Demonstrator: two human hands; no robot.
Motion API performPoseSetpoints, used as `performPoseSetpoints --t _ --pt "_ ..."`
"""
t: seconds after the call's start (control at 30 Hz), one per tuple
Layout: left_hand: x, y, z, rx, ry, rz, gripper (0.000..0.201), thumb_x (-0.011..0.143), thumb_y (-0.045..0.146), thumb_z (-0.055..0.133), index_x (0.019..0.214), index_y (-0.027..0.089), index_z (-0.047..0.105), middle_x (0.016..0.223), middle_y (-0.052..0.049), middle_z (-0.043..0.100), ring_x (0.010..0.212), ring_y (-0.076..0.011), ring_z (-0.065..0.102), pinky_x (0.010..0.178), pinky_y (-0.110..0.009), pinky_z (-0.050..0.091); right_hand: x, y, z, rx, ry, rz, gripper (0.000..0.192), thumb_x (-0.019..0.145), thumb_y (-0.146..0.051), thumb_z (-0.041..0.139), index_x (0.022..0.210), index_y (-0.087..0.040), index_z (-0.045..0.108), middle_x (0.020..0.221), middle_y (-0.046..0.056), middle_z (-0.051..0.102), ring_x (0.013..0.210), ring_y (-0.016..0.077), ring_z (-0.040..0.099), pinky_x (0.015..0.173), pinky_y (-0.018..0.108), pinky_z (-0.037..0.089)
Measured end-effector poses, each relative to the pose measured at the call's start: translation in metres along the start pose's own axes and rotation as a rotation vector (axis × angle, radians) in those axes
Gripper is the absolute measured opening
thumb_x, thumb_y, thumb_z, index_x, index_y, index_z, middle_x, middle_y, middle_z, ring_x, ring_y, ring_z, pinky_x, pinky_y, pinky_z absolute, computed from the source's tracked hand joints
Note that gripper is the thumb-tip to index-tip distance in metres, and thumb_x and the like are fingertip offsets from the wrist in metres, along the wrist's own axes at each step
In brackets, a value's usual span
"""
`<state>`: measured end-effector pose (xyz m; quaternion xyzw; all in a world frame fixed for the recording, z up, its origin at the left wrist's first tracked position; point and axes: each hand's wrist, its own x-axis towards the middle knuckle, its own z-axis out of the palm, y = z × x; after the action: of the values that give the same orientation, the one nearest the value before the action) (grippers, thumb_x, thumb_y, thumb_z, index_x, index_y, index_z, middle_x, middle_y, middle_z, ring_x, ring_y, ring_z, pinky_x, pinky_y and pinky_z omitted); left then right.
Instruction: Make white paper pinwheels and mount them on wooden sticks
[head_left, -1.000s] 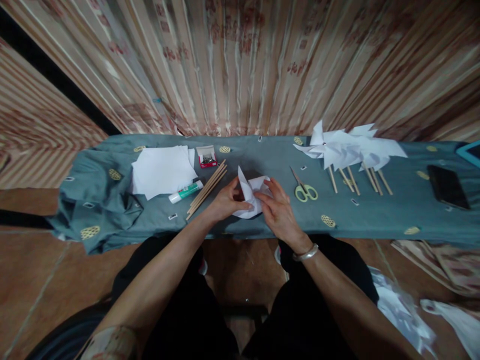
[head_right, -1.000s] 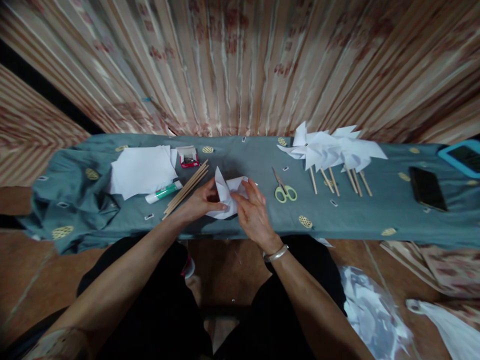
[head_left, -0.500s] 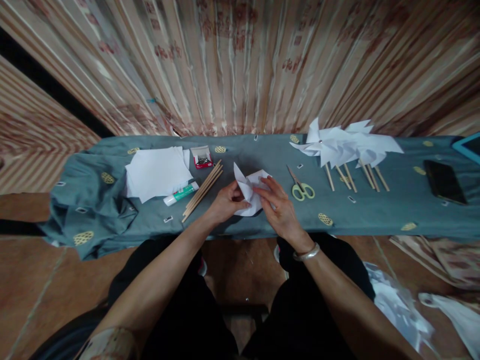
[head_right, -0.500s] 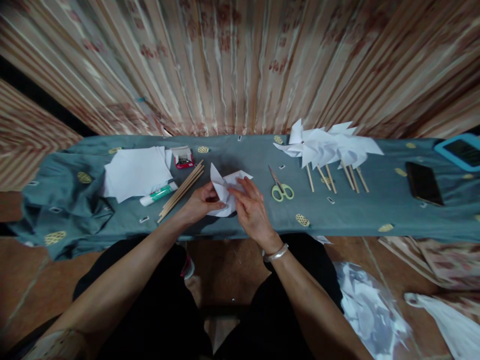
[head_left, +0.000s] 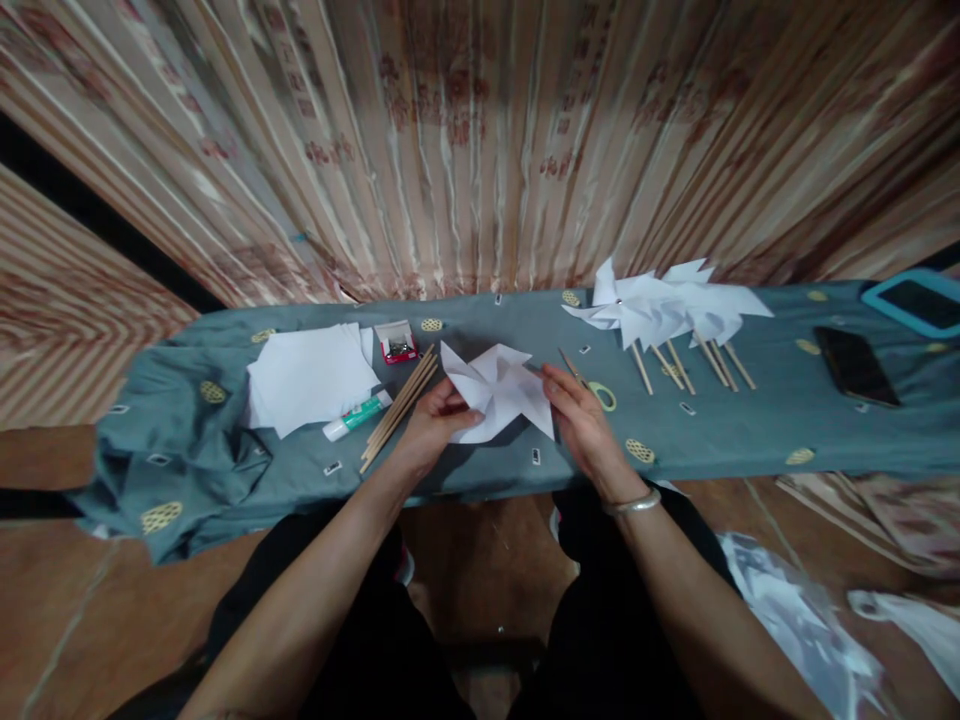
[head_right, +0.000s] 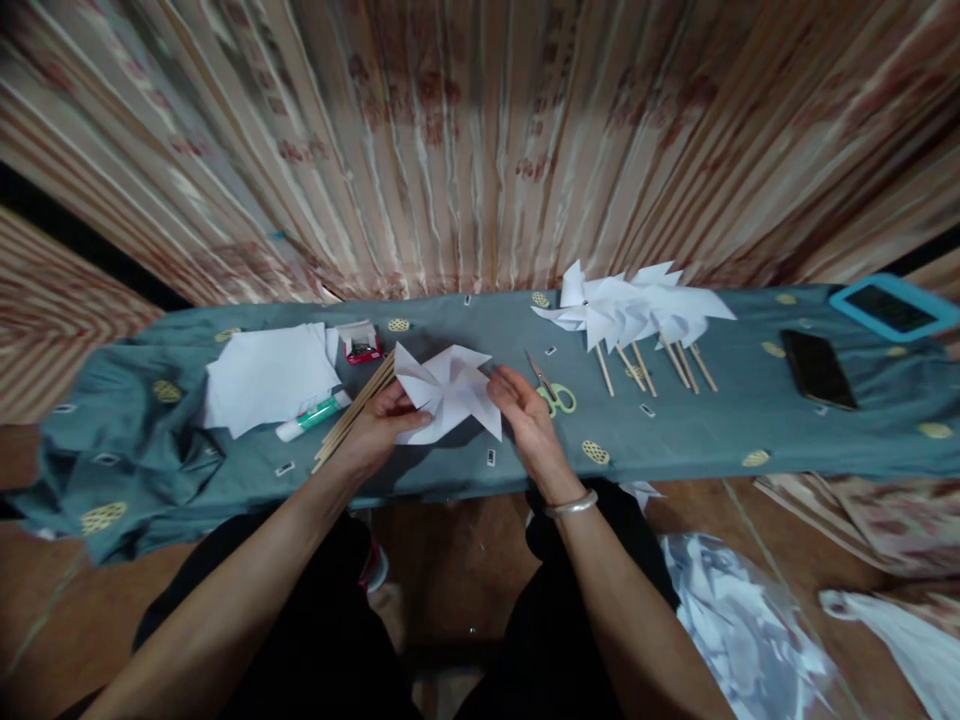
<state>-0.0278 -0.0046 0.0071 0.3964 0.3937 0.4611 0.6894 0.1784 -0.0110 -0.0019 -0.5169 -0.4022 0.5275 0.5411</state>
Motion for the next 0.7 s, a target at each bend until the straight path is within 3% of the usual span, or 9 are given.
performPoseSetpoints --t 0.13,0.23,0.5,0.7 --pt "-0.003 0.0 0.003 0.041 -0.028 -0.002 0.057 0.051 0.018 0.085 0.104 0.017 0.064 0.084 -0.003 0.077 0.073 -0.0212 0.071 0.068 -0.029 0.052 -0.002 -0.011 0.001 0.177 -0.146 0.188 0.055 0.061 -0.045 0.085 0.109 -0.021 0.07 0.101 0.007 0.077 0.099 0.0269 0.071 0.094 0.042 0.054" --pt "-0.005 -0.002 0.004 0.116 -0.062 0.031 0.053 0.053 0.017 0.084 0.102 0.016 0.064 0.087 -0.004 0.077 0.08 -0.0225 0.072 0.075 -0.031 0.053 -0.003 -0.011 0.003 0.2 -0.183 0.233 0.063 0.053 -0.029 0.091 0.111 -0.022 0.068 0.094 0.003 0.078 0.084 0.0216 0.073 0.086 0.037 0.057" --pt "-0.007 -0.001 -0.003 0.376 -0.092 0.126 0.053 0.054 0.018 0.085 0.103 0.016 0.065 0.101 -0.009 0.076 0.099 -0.0274 0.07 0.096 -0.042 0.051 0.001 0.002 0.003 0.035 -0.152 0.137 0.07 0.053 -0.026 0.088 0.118 -0.022 0.064 0.092 0.002 0.076 0.08 0.0212 0.071 0.081 0.037 0.057" --pt "-0.003 0.001 -0.004 0.254 -0.049 0.079 0.058 0.051 0.024 0.088 0.104 0.017 0.067 0.101 -0.007 0.076 0.091 -0.0243 0.071 0.09 -0.041 0.054 0.001 0.002 0.003 -0.045 -0.15 0.039 0.077 0.054 -0.032 0.087 0.125 -0.022 0.059 0.094 0.004 0.076 0.083 0.0248 0.072 0.082 0.042 0.058"
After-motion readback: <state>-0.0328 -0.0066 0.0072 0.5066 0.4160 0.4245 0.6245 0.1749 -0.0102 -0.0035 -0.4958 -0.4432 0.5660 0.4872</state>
